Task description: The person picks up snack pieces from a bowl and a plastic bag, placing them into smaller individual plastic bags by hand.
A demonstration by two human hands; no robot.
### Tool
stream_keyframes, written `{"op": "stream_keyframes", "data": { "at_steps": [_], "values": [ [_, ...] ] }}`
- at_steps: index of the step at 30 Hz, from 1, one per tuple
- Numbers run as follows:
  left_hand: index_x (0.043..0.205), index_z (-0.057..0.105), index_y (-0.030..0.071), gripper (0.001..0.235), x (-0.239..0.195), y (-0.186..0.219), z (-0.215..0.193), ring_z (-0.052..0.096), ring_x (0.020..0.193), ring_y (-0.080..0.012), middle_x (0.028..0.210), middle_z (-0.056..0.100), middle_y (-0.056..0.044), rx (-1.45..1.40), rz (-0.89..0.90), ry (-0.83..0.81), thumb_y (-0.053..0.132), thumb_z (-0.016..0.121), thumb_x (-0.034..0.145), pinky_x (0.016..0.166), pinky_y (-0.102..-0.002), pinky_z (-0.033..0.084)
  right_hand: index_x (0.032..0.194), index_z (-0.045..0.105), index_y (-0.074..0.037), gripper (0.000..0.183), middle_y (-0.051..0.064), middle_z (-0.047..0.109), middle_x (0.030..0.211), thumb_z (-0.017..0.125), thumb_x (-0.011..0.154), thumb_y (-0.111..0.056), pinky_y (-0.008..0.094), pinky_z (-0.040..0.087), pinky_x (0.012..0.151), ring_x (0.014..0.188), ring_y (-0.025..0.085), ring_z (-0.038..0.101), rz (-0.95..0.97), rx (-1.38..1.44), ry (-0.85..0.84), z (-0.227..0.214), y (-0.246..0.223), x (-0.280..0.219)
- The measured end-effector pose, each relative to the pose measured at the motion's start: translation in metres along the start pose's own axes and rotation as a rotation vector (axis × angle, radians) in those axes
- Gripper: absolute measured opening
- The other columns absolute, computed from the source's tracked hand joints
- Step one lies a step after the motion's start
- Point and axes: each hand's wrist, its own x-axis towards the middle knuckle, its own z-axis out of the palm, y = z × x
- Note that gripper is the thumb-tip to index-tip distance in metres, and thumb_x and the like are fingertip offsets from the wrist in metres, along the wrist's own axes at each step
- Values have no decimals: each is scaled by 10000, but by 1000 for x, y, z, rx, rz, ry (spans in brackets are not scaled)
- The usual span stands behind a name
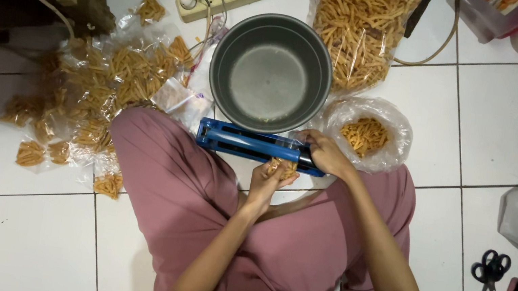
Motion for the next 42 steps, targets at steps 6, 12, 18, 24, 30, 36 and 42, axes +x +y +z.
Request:
{"op": "stream_keyframes", "data": {
  "at_steps": [6,12,18,24,30,36,42],
  "values": [
    [1032,608,-136,326,17,-18,-8,672,797,-464,919,655,-358,1,-23,3,96,746,847,730,-458,607,1320,563,-135,512,250,674,1155,396,839,-83,526,441,994,1171,431,583,18,-34,-11,3,9,4],
    [1036,576,-178,339,16,-13,-7,649,815,-499,937,632,-400,-14,-24,4,59,727,847,747,-483,599,1257,597,-64,472,284,669,1137,403,827,-41,536,454,985,1130,459,599,-37,-26,35,7,8,1],
    [1071,535,-198,392,15,-18,-9,637,851,-506,963,618,-404,-64,-28,1,76,725,866,772,-495,593,1244,608,-53,455,263,680,1096,419,831,-44,517,486,946,1083,439,628,-89,-65,96,18,41,25],
    [1008,617,-95,415,38,-40,-32,690,715,-292,859,622,-186,123,-29,11,222,816,827,677,-505,626,1175,661,-96,411,199,715,1029,451,823,-69,488,512,907,1018,402,662,-103,-98,172,19,46,25],
    [1013,672,-79,528,8,-11,-17,628,730,-219,848,592,-157,234,-22,22,233,937,680,740,-438,612,1141,677,-127,392,177,727,992,457,820,-85,470,527,882,995,373,676,-99,-101,197,23,49,24],
    [1020,713,-21,475,21,-26,-28,646,793,-212,899,667,-174,259,39,32,208,944,672,765,-357,594,1131,690,-108,393,197,725,987,458,815,-77,478,518,898,999,394,668,-74,-88,201,21,37,18],
    [1078,665,-53,578,15,-21,-30,634,826,-272,959,617,-209,190,18,33,210,958,654,793,-428,596,1120,700,-109,391,182,726,997,460,814,-71,467,522,888,987,387,675,-109,-71,224,18,31,17]
  ]
}}
